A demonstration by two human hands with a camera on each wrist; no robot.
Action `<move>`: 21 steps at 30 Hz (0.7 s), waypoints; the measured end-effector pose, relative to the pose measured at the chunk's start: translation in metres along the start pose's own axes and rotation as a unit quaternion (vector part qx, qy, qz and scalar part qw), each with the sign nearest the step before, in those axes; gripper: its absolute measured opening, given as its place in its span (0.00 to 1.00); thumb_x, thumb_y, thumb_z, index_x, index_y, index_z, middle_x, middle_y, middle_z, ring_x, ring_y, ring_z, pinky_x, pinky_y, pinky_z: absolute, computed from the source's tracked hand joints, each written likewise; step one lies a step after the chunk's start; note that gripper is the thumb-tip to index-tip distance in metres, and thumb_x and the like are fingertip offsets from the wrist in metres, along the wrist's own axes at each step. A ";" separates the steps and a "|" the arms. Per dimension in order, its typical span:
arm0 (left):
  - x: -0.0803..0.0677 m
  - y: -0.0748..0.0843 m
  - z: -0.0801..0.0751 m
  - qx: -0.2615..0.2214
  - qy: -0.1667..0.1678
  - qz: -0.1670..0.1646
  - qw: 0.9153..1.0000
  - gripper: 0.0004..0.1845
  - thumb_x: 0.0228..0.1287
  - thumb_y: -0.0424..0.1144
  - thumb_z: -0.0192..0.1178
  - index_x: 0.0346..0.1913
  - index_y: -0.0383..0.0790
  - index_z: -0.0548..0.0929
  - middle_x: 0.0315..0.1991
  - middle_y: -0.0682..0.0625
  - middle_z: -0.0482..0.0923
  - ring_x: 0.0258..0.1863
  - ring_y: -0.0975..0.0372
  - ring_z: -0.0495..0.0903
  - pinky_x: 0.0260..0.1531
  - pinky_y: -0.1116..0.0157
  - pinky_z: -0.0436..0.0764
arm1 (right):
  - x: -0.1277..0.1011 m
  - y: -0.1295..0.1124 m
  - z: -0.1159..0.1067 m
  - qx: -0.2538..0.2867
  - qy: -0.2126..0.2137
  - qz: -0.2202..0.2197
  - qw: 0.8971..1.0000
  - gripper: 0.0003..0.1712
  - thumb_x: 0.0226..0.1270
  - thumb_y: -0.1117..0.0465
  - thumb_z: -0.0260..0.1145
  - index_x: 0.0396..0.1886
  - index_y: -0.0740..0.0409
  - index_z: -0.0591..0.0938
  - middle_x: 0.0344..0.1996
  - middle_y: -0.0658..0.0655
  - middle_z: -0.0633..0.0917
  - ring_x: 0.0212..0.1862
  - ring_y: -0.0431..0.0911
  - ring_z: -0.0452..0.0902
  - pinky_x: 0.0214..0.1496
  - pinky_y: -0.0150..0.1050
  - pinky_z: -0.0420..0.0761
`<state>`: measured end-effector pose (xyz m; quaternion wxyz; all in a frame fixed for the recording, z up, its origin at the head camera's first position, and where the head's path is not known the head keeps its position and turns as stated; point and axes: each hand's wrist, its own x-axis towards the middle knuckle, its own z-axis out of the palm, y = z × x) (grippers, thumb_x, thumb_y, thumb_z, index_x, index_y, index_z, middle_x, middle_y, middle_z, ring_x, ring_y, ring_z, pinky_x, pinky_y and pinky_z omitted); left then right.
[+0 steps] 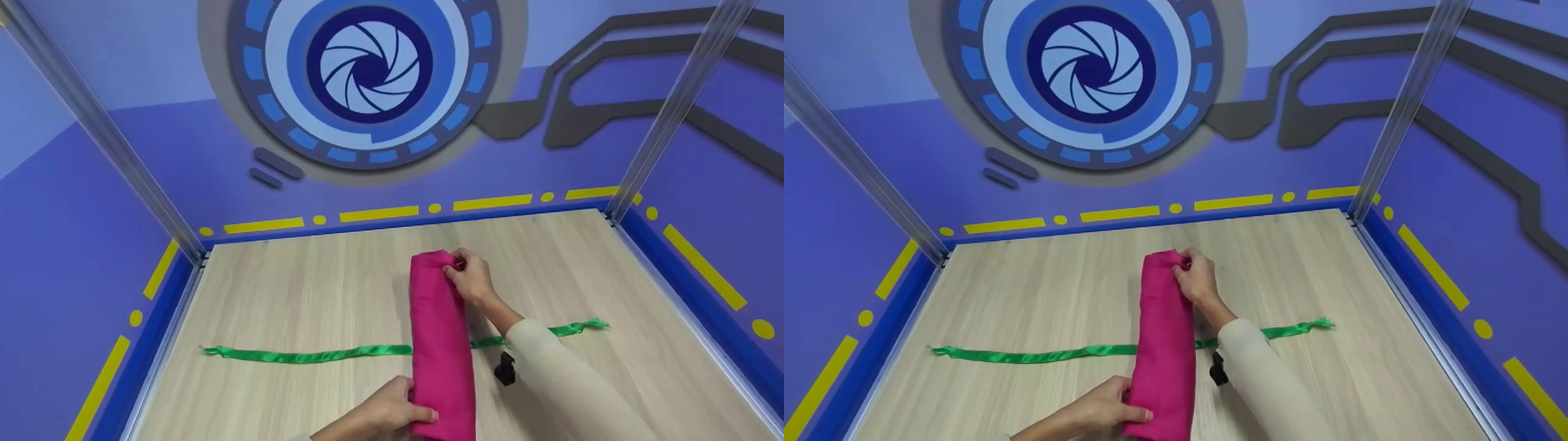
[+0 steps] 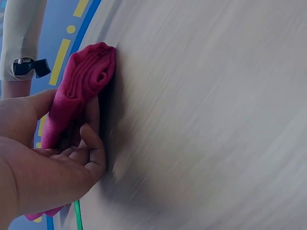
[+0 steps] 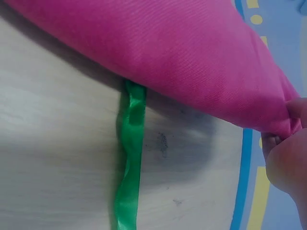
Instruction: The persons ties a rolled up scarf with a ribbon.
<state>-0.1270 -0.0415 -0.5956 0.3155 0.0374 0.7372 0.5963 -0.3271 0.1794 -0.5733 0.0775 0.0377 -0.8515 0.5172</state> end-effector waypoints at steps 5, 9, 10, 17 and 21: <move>0.000 -0.001 0.001 0.014 0.007 0.000 1.000 0.13 0.60 0.28 0.74 0.44 0.33 0.82 0.34 0.45 0.87 0.36 0.56 0.88 0.39 0.61 0.87 | -0.002 0.003 0.001 0.010 -0.015 0.015 1.000 0.10 0.73 0.67 0.71 0.51 0.63 0.84 0.44 0.62 0.85 0.47 0.52 0.81 0.45 0.42 0.83; 0.000 -0.001 -0.001 0.036 0.006 0.009 0.999 0.14 0.61 0.30 0.74 0.47 0.33 0.82 0.36 0.47 0.86 0.37 0.57 0.87 0.41 0.60 0.86 | -0.004 0.007 -0.001 0.020 -0.033 0.030 0.999 0.15 0.73 0.68 0.71 0.57 0.63 0.83 0.47 0.63 0.84 0.49 0.53 0.81 0.47 0.43 0.83; 0.000 -0.001 -0.002 0.049 0.007 0.012 0.999 0.15 0.61 0.31 0.74 0.48 0.33 0.82 0.36 0.47 0.86 0.38 0.57 0.87 0.41 0.60 0.85 | -0.004 0.008 -0.001 0.022 -0.037 0.034 0.999 0.17 0.73 0.68 0.71 0.59 0.64 0.82 0.48 0.63 0.84 0.49 0.54 0.81 0.48 0.43 0.83; 0.000 0.001 -0.006 0.124 0.049 0.031 0.991 0.18 0.66 0.40 0.72 0.52 0.33 0.82 0.36 0.51 0.85 0.36 0.59 0.85 0.40 0.57 0.84 | -0.005 0.013 -0.006 0.028 -0.043 0.047 0.998 0.26 0.73 0.66 0.71 0.67 0.69 0.77 0.56 0.67 0.83 0.57 0.57 0.80 0.59 0.49 0.83; 0.001 0.000 -0.004 0.123 0.076 0.049 0.988 0.17 0.67 0.41 0.72 0.49 0.33 0.81 0.35 0.50 0.83 0.34 0.59 0.84 0.38 0.57 0.84 | -0.008 0.018 -0.010 0.027 -0.038 0.067 0.997 0.28 0.72 0.66 0.72 0.67 0.70 0.75 0.58 0.68 0.82 0.59 0.59 0.80 0.62 0.52 0.82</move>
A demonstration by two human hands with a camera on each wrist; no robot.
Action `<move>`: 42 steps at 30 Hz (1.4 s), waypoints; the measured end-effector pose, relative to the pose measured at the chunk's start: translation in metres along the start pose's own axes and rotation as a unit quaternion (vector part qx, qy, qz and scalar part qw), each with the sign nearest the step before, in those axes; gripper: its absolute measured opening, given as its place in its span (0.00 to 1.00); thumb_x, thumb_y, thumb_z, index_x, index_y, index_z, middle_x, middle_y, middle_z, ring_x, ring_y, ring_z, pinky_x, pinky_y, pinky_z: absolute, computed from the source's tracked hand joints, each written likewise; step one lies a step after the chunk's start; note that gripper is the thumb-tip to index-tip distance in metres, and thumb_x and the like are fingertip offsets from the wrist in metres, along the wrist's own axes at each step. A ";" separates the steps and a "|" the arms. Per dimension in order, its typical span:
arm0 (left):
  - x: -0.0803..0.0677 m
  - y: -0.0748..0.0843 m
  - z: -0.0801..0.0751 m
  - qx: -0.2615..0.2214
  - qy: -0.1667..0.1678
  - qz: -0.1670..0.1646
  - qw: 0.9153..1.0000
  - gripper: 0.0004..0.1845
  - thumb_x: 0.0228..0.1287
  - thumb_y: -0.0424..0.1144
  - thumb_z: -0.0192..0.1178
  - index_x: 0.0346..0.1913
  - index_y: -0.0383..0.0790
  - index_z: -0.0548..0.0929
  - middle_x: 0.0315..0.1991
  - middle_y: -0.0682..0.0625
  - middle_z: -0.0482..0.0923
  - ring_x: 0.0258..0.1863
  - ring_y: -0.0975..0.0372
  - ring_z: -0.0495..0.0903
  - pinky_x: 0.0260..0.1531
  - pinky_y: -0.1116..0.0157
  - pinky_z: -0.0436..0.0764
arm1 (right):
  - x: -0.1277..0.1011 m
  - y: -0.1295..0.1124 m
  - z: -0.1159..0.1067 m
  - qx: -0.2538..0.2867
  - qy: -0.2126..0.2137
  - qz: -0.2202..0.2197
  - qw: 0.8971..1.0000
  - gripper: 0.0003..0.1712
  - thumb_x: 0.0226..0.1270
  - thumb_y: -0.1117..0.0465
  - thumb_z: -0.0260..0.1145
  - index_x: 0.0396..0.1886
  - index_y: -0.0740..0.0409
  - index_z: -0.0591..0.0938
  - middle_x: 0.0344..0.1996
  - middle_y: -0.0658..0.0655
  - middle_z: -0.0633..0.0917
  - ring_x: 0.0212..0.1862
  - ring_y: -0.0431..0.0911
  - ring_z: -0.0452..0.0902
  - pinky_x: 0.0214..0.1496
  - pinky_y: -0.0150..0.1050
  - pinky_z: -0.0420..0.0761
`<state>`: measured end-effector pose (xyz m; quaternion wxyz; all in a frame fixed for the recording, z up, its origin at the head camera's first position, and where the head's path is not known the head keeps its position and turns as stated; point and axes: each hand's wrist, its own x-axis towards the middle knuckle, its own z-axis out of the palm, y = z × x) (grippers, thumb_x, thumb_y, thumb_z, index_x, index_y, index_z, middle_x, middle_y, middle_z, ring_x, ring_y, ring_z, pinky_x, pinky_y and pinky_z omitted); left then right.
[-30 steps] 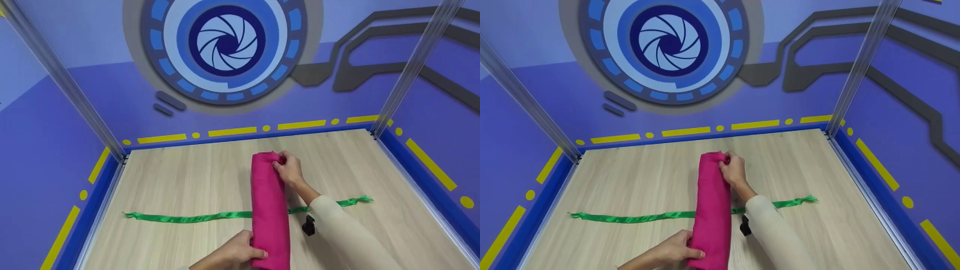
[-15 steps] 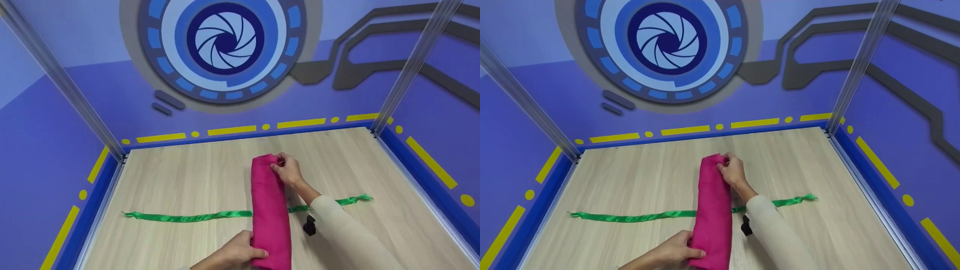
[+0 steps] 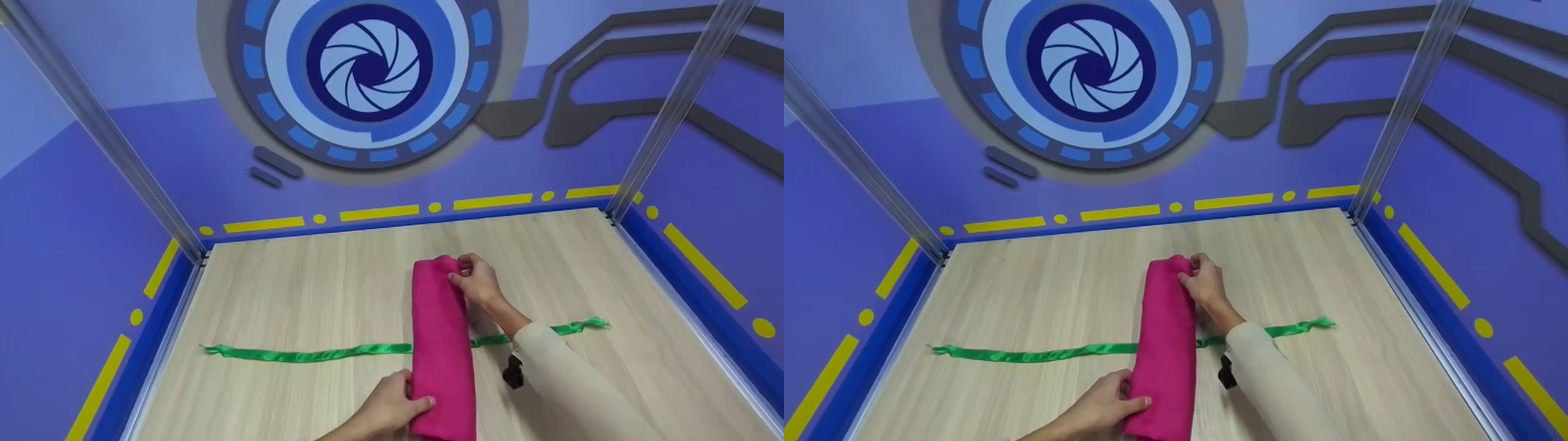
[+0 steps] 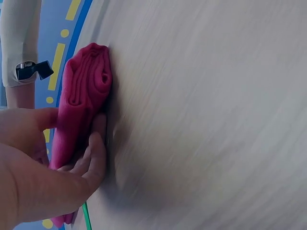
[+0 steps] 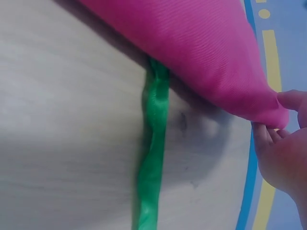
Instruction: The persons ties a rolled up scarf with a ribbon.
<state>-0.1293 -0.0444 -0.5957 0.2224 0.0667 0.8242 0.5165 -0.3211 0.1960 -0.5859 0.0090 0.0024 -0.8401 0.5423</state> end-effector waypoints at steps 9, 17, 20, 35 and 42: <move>0.002 -0.001 0.002 -0.009 0.028 -0.003 1.000 0.18 0.66 0.41 0.74 0.48 0.34 0.80 0.34 0.49 0.81 0.32 0.59 0.82 0.33 0.60 0.81 | -0.007 0.017 -0.004 -0.017 -0.021 0.071 0.997 0.28 0.74 0.60 0.71 0.64 0.73 0.75 0.52 0.69 0.82 0.51 0.57 0.84 0.51 0.46 0.87; 0.005 -0.004 0.006 -0.025 0.025 0.012 0.999 0.17 0.64 0.38 0.76 0.49 0.36 0.81 0.33 0.51 0.83 0.32 0.60 0.84 0.34 0.59 0.85 | -0.011 0.020 0.005 -0.027 -0.003 0.058 0.998 0.23 0.73 0.61 0.72 0.59 0.72 0.79 0.45 0.64 0.83 0.45 0.53 0.81 0.45 0.42 0.84; 0.007 -0.004 0.007 -0.035 0.017 0.013 0.999 0.18 0.63 0.37 0.76 0.50 0.36 0.80 0.34 0.50 0.83 0.31 0.59 0.85 0.33 0.60 0.85 | -0.010 0.021 0.011 -0.035 0.014 0.049 0.998 0.19 0.72 0.64 0.72 0.57 0.68 0.80 0.43 0.62 0.83 0.44 0.52 0.80 0.46 0.43 0.82; 0.008 0.003 0.005 -0.046 0.004 0.035 0.998 0.20 0.64 0.37 0.75 0.55 0.37 0.80 0.37 0.51 0.82 0.35 0.61 0.83 0.34 0.62 0.81 | -0.005 0.003 0.019 0.010 0.051 0.024 0.998 0.14 0.72 0.68 0.70 0.54 0.65 0.81 0.46 0.63 0.84 0.48 0.54 0.81 0.52 0.45 0.82; 0.003 0.008 0.005 -0.056 -0.001 0.039 0.998 0.20 0.66 0.37 0.75 0.56 0.37 0.79 0.38 0.51 0.83 0.36 0.61 0.84 0.34 0.63 0.82 | -0.004 -0.008 0.024 0.027 0.047 0.012 0.998 0.14 0.71 0.69 0.70 0.54 0.65 0.81 0.45 0.63 0.84 0.48 0.54 0.82 0.51 0.45 0.83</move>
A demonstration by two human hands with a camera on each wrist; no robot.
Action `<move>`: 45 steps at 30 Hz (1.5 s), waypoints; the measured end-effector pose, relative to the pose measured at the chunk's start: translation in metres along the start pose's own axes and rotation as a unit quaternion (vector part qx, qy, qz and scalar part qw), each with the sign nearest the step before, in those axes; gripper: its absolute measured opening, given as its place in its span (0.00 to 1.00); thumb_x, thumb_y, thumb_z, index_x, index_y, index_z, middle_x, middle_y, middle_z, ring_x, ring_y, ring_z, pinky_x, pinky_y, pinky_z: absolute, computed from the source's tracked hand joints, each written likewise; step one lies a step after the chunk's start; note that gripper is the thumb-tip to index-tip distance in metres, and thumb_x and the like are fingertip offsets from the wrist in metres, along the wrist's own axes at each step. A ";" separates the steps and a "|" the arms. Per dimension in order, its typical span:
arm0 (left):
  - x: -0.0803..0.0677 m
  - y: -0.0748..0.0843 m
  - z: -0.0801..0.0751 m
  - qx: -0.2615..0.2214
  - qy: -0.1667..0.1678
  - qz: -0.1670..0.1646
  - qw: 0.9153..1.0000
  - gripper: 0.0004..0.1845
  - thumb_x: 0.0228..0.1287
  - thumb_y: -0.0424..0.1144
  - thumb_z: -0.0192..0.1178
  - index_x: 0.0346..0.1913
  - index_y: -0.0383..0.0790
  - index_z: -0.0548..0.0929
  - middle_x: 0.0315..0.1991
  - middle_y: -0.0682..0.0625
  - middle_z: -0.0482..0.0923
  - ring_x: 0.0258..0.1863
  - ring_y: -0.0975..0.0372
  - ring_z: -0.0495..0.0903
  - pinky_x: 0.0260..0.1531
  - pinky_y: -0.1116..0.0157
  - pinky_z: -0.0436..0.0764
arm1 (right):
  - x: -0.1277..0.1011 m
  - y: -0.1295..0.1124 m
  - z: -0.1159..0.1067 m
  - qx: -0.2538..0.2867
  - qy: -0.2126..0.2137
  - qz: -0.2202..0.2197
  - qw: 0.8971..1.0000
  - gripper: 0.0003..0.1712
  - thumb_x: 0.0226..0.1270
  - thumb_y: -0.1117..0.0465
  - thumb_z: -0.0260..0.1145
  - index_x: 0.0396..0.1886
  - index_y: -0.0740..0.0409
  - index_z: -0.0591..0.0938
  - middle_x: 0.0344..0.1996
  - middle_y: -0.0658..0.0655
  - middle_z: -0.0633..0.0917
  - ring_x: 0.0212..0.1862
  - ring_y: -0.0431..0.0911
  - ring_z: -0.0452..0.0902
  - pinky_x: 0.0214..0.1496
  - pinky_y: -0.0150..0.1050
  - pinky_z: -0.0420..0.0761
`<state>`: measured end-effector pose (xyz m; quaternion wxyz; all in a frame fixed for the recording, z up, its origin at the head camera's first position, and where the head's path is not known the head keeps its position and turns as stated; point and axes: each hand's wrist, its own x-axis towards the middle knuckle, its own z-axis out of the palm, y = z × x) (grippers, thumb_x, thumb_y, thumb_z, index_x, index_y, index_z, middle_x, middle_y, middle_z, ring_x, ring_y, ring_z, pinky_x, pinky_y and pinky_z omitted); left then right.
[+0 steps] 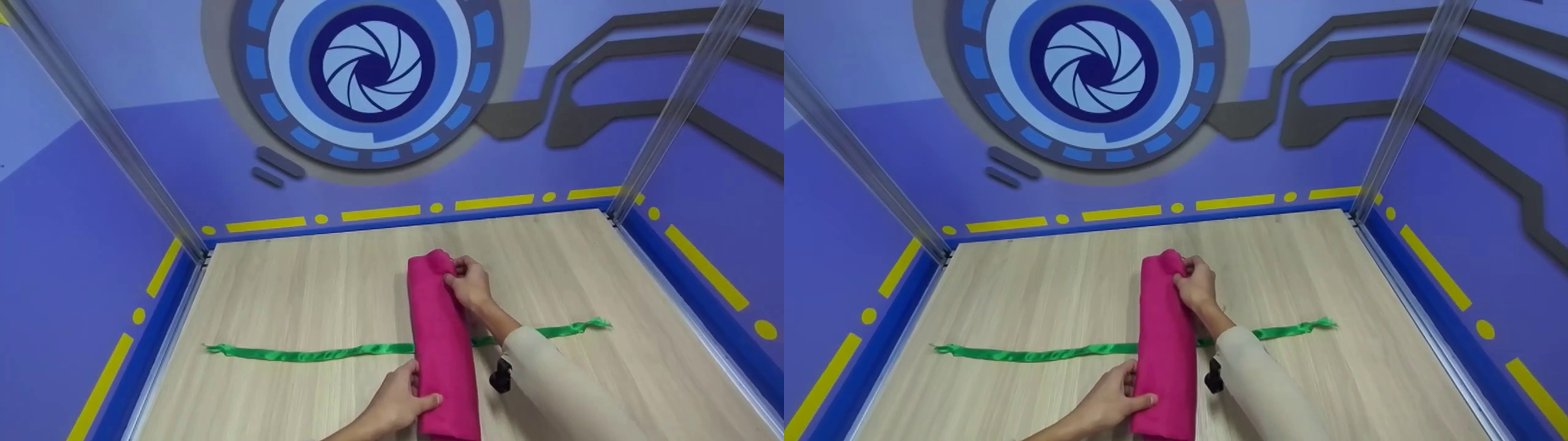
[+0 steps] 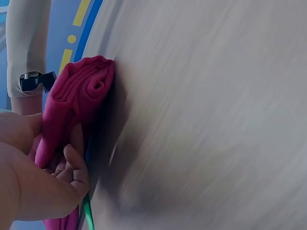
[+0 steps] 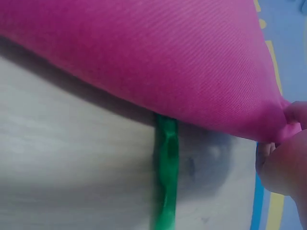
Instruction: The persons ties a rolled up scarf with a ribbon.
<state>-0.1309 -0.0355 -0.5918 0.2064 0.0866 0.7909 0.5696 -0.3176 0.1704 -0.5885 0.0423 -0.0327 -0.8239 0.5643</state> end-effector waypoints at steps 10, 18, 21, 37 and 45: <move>-0.003 -0.002 -0.003 0.009 0.004 0.007 1.000 0.21 0.65 0.38 0.75 0.57 0.37 0.79 0.38 0.53 0.83 0.36 0.62 0.84 0.36 0.63 0.83 | 0.000 -0.005 0.008 0.009 -0.008 -0.016 1.000 0.14 0.71 0.70 0.70 0.54 0.65 0.82 0.46 0.63 0.85 0.48 0.54 0.82 0.52 0.46 0.84; -0.002 -0.006 -0.004 0.030 0.011 -0.004 0.999 0.20 0.65 0.40 0.76 0.54 0.38 0.80 0.36 0.53 0.82 0.35 0.61 0.81 0.32 0.63 0.79 | -0.004 0.003 0.012 0.004 -0.006 -0.015 1.000 0.14 0.72 0.70 0.70 0.55 0.66 0.82 0.46 0.63 0.85 0.48 0.54 0.83 0.52 0.47 0.84; -0.003 -0.008 -0.004 0.034 0.015 -0.014 0.999 0.20 0.65 0.41 0.77 0.53 0.38 0.80 0.36 0.52 0.81 0.34 0.60 0.80 0.31 0.62 0.78 | -0.005 0.007 0.014 -0.001 -0.008 -0.015 1.000 0.15 0.72 0.69 0.70 0.55 0.66 0.82 0.46 0.63 0.86 0.49 0.54 0.83 0.53 0.47 0.84; -0.007 -0.010 -0.016 0.051 -0.005 -0.032 0.998 0.16 0.71 0.45 0.71 0.47 0.36 0.79 0.33 0.49 0.81 0.26 0.61 0.80 0.23 0.64 0.77 | -0.006 0.019 0.006 -0.014 -0.051 0.006 0.999 0.25 0.73 0.67 0.71 0.67 0.69 0.79 0.53 0.66 0.86 0.56 0.56 0.82 0.60 0.51 0.83; -0.004 -0.006 -0.033 0.075 -0.015 -0.037 0.996 0.16 0.75 0.48 0.67 0.46 0.37 0.82 0.32 0.51 0.83 0.31 0.59 0.85 0.26 0.65 0.76 | -0.013 0.020 -0.002 -0.020 -0.061 -0.002 0.998 0.24 0.73 0.67 0.71 0.66 0.69 0.80 0.53 0.64 0.86 0.56 0.56 0.82 0.61 0.51 0.82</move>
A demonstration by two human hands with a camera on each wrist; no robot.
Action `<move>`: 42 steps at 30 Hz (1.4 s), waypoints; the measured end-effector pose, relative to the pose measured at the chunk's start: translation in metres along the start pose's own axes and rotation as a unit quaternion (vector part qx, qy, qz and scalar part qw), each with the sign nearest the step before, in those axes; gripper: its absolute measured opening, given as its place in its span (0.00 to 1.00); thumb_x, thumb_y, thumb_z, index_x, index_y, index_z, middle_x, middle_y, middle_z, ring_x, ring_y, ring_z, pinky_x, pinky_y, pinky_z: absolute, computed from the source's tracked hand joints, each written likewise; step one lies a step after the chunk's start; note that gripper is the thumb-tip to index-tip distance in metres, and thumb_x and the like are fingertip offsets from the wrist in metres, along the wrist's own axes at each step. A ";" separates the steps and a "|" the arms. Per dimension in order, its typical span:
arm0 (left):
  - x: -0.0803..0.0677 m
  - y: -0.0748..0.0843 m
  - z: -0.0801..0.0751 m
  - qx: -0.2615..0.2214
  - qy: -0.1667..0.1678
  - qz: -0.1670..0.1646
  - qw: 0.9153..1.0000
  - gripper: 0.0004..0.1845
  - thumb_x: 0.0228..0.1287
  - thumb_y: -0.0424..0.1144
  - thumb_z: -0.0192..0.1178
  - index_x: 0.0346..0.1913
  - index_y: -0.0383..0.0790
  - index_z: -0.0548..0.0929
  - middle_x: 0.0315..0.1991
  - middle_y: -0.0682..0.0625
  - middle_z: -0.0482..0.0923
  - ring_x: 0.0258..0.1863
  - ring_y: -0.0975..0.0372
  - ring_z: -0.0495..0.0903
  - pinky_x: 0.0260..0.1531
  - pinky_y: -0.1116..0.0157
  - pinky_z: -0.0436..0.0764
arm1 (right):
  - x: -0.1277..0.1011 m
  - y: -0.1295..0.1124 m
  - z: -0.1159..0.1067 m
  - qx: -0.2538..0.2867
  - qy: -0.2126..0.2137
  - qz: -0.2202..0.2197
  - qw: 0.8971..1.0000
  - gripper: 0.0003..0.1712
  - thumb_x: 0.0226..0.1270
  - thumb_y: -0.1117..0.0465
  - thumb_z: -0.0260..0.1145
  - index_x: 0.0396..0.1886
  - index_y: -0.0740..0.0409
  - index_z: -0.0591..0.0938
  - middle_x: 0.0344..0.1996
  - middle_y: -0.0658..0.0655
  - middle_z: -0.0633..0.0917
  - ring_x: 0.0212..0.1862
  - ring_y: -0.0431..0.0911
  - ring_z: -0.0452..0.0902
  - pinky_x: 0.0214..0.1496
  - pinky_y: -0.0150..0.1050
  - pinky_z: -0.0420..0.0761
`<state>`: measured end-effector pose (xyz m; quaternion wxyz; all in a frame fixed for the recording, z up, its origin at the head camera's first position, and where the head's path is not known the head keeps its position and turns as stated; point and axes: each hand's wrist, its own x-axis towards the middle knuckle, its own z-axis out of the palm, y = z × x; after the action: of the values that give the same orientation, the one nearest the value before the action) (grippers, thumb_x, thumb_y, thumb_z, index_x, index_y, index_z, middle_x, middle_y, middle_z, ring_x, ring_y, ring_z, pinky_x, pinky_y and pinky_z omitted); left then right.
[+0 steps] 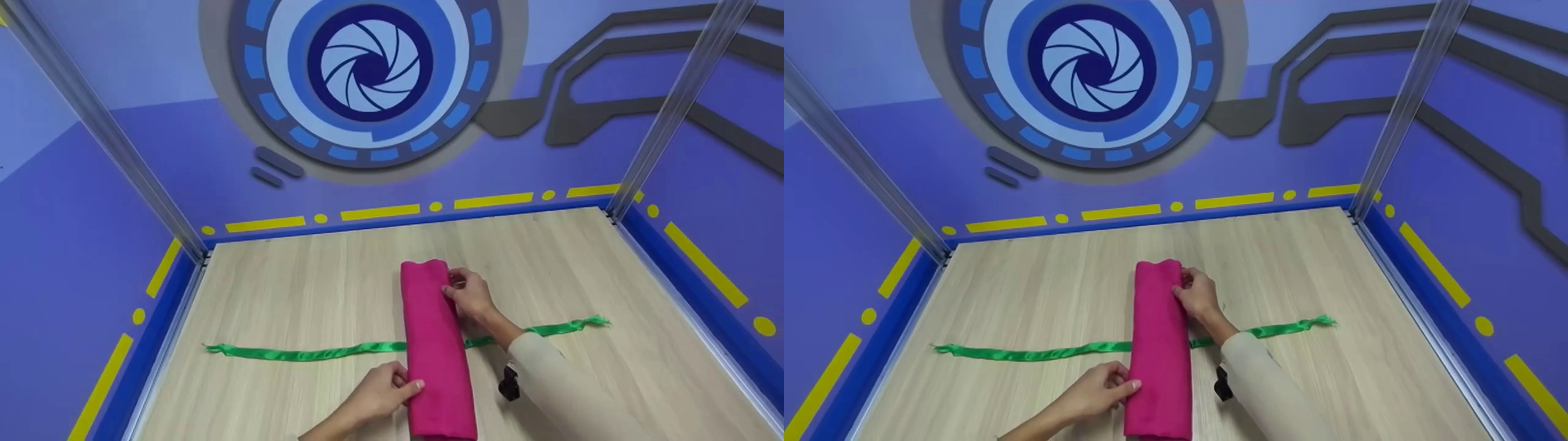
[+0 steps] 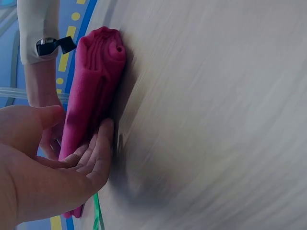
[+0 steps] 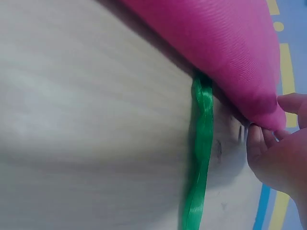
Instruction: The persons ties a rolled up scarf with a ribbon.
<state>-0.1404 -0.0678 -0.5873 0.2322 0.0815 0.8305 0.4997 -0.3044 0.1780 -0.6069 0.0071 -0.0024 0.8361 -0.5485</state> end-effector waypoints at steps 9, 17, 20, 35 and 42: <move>0.001 0.003 -0.017 0.008 0.008 0.035 0.999 0.19 0.73 0.48 0.68 0.50 0.34 0.82 0.36 0.51 0.83 0.36 0.59 0.85 0.33 0.64 0.82 | -0.002 -0.006 -0.023 0.002 -0.020 -0.006 1.000 0.25 0.75 0.68 0.69 0.68 0.69 0.77 0.58 0.67 0.84 0.57 0.56 0.82 0.54 0.45 0.85; 0.008 0.004 -0.034 0.024 0.045 0.085 0.995 0.24 0.74 0.48 0.68 0.58 0.29 0.80 0.46 0.46 0.84 0.47 0.57 0.84 0.49 0.62 0.85 | -0.005 -0.014 -0.050 -0.030 -0.027 -0.043 0.998 0.26 0.74 0.66 0.70 0.67 0.71 0.77 0.59 0.71 0.83 0.62 0.60 0.80 0.62 0.52 0.82; 0.013 0.002 -0.040 0.017 0.067 0.097 0.993 0.26 0.73 0.47 0.68 0.60 0.27 0.79 0.51 0.41 0.83 0.51 0.54 0.83 0.53 0.60 0.84 | -0.010 -0.013 -0.057 -0.037 -0.038 -0.056 0.997 0.26 0.74 0.66 0.70 0.67 0.71 0.77 0.60 0.72 0.82 0.63 0.61 0.79 0.63 0.54 0.81; 0.023 0.000 -0.060 0.088 0.107 0.130 0.982 0.29 0.73 0.46 0.69 0.63 0.24 0.79 0.55 0.36 0.83 0.55 0.48 0.83 0.57 0.47 0.82 | -0.032 -0.026 -0.076 -0.075 -0.049 -0.132 0.987 0.26 0.73 0.65 0.72 0.65 0.70 0.79 0.60 0.70 0.83 0.63 0.64 0.79 0.63 0.58 0.81; 0.025 0.001 -0.071 0.124 0.126 0.146 0.973 0.27 0.74 0.47 0.68 0.64 0.28 0.80 0.56 0.38 0.83 0.56 0.49 0.83 0.56 0.49 0.82 | -0.037 -0.032 -0.080 -0.091 -0.052 -0.142 0.984 0.25 0.72 0.64 0.73 0.65 0.68 0.80 0.59 0.66 0.84 0.62 0.64 0.79 0.64 0.58 0.81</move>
<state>-0.1954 -0.1140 -0.5664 0.0384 0.1666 0.8879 0.4271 -0.2689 0.2393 -0.5455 -0.0276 -0.1508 0.8724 -0.4642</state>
